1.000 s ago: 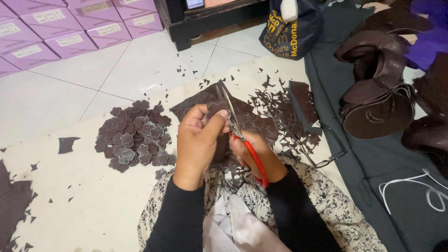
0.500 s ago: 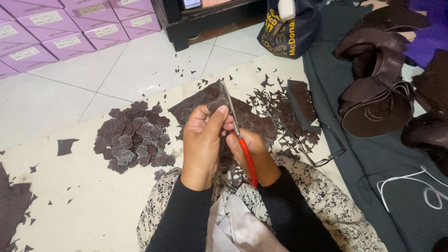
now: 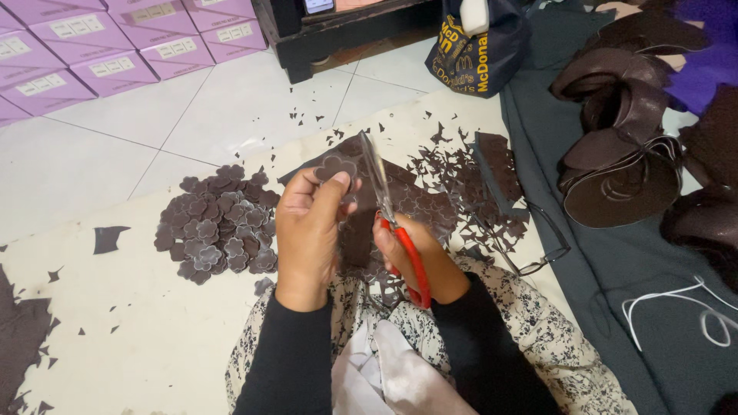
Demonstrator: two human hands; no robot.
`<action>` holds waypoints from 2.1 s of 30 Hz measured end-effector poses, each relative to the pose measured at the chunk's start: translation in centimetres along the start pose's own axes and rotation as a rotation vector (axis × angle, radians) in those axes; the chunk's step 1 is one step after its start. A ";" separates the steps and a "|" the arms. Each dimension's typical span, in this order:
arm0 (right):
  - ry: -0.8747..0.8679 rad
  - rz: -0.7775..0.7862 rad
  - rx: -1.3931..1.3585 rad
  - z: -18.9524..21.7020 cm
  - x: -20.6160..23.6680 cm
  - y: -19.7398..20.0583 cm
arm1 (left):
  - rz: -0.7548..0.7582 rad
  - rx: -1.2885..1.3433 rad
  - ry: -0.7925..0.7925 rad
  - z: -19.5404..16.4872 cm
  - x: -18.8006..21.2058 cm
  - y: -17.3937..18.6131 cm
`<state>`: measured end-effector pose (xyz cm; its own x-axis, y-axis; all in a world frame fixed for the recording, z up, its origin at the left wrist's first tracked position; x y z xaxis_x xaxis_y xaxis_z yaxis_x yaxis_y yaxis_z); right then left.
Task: The person sits on the floor and uses red-handled scissors to cut flower-shaped pieces from a dark brown sheet. They repeatedly cut along the outlines and place the finished shapes into a growing pile on the floor.
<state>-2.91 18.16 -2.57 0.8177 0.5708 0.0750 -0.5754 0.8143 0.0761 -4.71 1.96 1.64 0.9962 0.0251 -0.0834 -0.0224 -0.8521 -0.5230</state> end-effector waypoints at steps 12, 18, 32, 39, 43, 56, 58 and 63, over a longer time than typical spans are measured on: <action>0.009 0.094 0.045 1.0 0.3 -0.7 | 0.034 -0.056 0.047 0.2 0.1 0.7; 0.028 0.104 0.054 1.3 0.2 -0.5 | 0.049 -0.062 0.053 0.0 0.2 0.5; 0.064 0.093 0.045 1.7 0.4 -0.6 | 0.058 -0.064 0.040 -0.1 0.3 0.4; 0.051 0.088 0.024 1.4 0.5 -0.7 | 0.077 -0.059 0.036 0.0 0.3 0.5; 0.099 0.050 0.082 0.9 0.3 -0.5 | 0.072 -0.054 0.031 -0.1 0.3 0.5; 0.076 0.013 0.077 -0.1 0.1 -0.7 | 0.005 -0.052 -0.021 -0.5 0.4 0.4; 0.063 0.016 0.071 -0.2 0.1 -0.7 | 0.012 -0.053 -0.026 -0.5 0.3 0.4; 0.060 -0.004 0.161 -0.3 -0.1 -0.5 | -0.006 -0.015 -0.022 -0.5 0.3 0.5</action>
<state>-2.66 17.71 -2.88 0.8166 0.5771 0.0149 -0.5639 0.7918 0.2348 -4.34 1.31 1.74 0.9942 0.0413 -0.0988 -0.0151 -0.8596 -0.5107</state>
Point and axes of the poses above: each hand's wrist, its own x-axis away from the middle knuckle, its own y-axis out of the back of the hand, z = x × y, the point moved 4 cm from there along -x, towards the middle knuckle, and after that the axes turned 11 degrees about z, right-handed, at the moved point
